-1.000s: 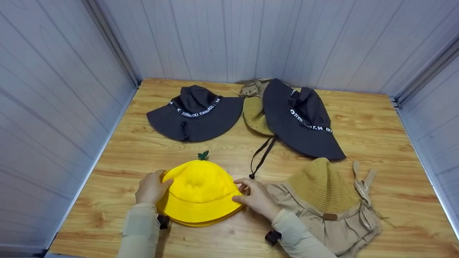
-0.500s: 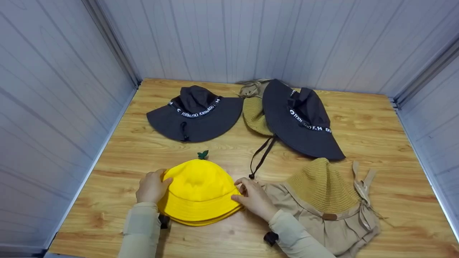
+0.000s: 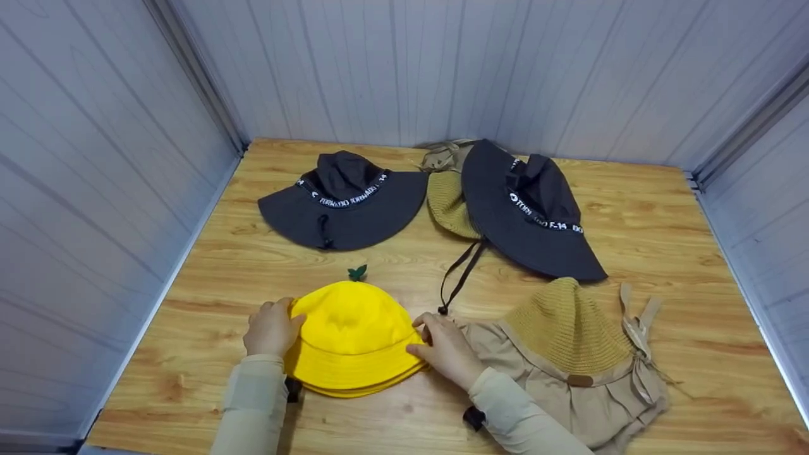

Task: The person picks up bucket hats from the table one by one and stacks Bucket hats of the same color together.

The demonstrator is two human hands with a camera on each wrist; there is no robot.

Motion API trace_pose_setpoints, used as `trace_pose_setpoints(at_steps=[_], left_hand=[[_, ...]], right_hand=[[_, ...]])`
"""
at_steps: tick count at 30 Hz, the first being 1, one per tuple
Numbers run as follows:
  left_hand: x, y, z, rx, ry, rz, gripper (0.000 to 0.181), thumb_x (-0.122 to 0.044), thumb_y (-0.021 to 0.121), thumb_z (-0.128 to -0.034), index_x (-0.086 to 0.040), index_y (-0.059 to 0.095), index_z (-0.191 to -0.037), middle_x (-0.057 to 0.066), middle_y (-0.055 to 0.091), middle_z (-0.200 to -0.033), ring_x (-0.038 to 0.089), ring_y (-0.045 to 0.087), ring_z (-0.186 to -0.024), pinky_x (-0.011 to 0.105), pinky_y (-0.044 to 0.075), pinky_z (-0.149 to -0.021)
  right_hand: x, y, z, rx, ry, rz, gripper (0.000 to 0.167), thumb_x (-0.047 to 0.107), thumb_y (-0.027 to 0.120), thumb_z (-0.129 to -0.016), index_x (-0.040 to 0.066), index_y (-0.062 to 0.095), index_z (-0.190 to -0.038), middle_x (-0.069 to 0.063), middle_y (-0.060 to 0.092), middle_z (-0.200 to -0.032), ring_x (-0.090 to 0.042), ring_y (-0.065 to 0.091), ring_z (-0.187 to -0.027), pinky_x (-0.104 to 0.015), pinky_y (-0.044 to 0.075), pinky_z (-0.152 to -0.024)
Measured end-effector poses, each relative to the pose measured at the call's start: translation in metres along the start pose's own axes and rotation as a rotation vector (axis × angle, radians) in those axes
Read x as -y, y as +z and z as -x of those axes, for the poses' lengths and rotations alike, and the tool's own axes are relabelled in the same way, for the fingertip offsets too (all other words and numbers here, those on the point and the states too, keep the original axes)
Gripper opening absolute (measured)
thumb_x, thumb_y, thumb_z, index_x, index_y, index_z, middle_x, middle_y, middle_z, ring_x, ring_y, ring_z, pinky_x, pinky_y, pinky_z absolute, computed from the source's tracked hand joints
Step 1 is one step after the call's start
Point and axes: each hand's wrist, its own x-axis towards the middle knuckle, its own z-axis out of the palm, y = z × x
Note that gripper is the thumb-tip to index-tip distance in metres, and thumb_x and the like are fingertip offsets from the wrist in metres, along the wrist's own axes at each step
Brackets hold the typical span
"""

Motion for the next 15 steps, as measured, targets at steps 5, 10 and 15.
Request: trace_pose_setpoints(at_steps=[5, 10, 15], left_hand=[[-0.008, 0.001, 0.004, -0.045, -0.017, -0.001, 0.048, -0.026, 0.058, -0.0989, -0.008, 0.051, -0.143, 0.028, 0.047, -0.14, 0.052, 0.044, -0.121, 0.067, 0.047, -0.086], [-0.021, -0.002, 0.01, -0.121, 0.018, -0.029, 0.05, -0.025, 0.06, -0.098, -0.008, 0.05, -0.144, 0.028, 0.044, -0.143, 0.054, 0.041, -0.124, 0.068, 0.043, -0.09], [-0.038, -0.003, 0.016, -0.181, 0.104, 0.062, 0.048, -0.029, 0.061, -0.0981, -0.008, 0.054, -0.14, 0.024, 0.047, -0.144, 0.051, 0.04, -0.126, 0.065, 0.038, -0.097]], right_hand=[[0.001, -0.002, 0.002, 0.017, 0.006, 0.035, 0.037, 0.031, 0.072, -0.091, 0.007, 0.061, -0.118, -0.006, 0.058, -0.096, -0.017, 0.053, -0.085, -0.033, 0.045, -0.076], [0.006, -0.01, 0.002, 0.066, 0.036, 0.007, 0.04, 0.029, 0.072, -0.092, 0.008, 0.06, -0.124, -0.006, 0.061, -0.103, -0.022, 0.058, -0.095, -0.038, 0.048, -0.081], [0.009, -0.025, -0.004, 0.093, 0.052, -0.039, 0.04, 0.026, 0.07, -0.093, 0.006, 0.061, -0.126, -0.005, 0.065, -0.1, -0.017, 0.06, -0.085, -0.032, 0.051, -0.072]])
